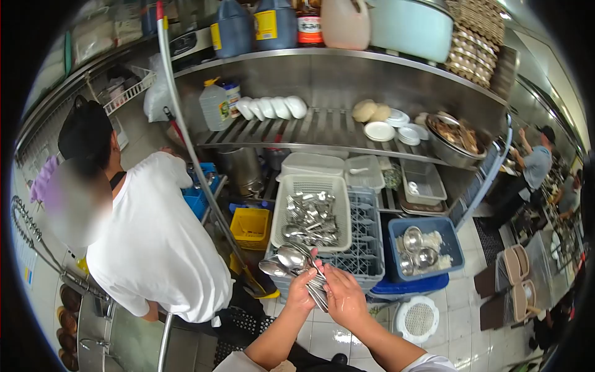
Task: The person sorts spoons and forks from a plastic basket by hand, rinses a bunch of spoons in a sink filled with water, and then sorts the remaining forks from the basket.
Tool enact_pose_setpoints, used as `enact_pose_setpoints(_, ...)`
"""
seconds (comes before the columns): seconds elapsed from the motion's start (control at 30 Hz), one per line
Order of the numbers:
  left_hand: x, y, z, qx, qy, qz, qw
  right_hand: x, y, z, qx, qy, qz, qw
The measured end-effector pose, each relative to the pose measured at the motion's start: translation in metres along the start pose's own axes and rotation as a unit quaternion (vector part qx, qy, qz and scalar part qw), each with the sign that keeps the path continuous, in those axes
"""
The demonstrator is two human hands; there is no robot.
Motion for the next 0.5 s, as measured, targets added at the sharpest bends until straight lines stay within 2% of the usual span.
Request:
enact_pose_setpoints(0.07, -0.013, -0.025, 0.024, 0.004, -0.038, -0.004, 0.999, 0.016, 0.001, 0.027, -0.027, 0.042, -0.039, 0.998)
enact_pose_setpoints(0.1, -0.020, -0.038, 0.037, 0.008, -0.041, -0.002, 0.999, 0.032, -0.010, 0.036, -0.015, 0.089, -0.020, 0.996)
enact_pose_setpoints(0.13, -0.027, -0.052, 0.048, 0.013, -0.044, 0.000, 0.999, 0.042, -0.013, 0.045, -0.018, 0.092, -0.015, 0.996)
enact_pose_setpoints(0.2, -0.025, -0.085, 0.076, 0.033, -0.089, 0.126, 0.987, 0.060, -0.025, 0.071, -0.010, 0.139, -0.007, 0.990)
enact_pose_setpoints(0.23, -0.022, -0.101, 0.088, 0.050, -0.089, 0.150, 0.983, 0.062, -0.030, 0.082, 0.006, 0.184, -0.007, 0.983)
enact_pose_setpoints(0.27, -0.018, -0.121, 0.102, 0.072, -0.062, 0.165, 0.982, 0.065, -0.041, 0.084, 0.021, 0.186, 0.016, 0.982)
enact_pose_setpoints(0.33, -0.019, -0.158, 0.134, 0.092, -0.117, 0.236, 0.960, 0.062, -0.058, 0.089, 0.091, 0.178, 0.046, 0.979)
enact_pose_setpoints(0.37, -0.012, -0.177, 0.149, 0.139, -0.105, 0.246, 0.953, 0.061, -0.076, 0.082, 0.122, 0.187, 0.055, 0.973)
enact_pose_setpoints(0.4, -0.014, -0.200, 0.169, 0.212, -0.099, 0.323, 0.917, 0.059, -0.095, 0.073, 0.153, 0.194, 0.063, 0.967)
enact_pose_setpoints(0.47, -0.008, -0.245, 0.197, 0.263, -0.111, 0.421, 0.861, 0.055, -0.133, 0.051, 0.178, 0.239, 0.035, 0.954)
enact_pose_setpoints(0.5, -0.021, -0.266, 0.217, 0.290, -0.116, 0.462, 0.830, 0.051, -0.154, 0.035, 0.162, 0.252, 0.021, 0.954)
Point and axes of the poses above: each hand's wrist, its own z-axis towards the middle knuckle, its own x-axis out of the palm, y = z × x, the point moved 3 cm from there along z, towards the middle knuckle, and after that the axes turned 4 degrees about z, right-handed, at the moved point
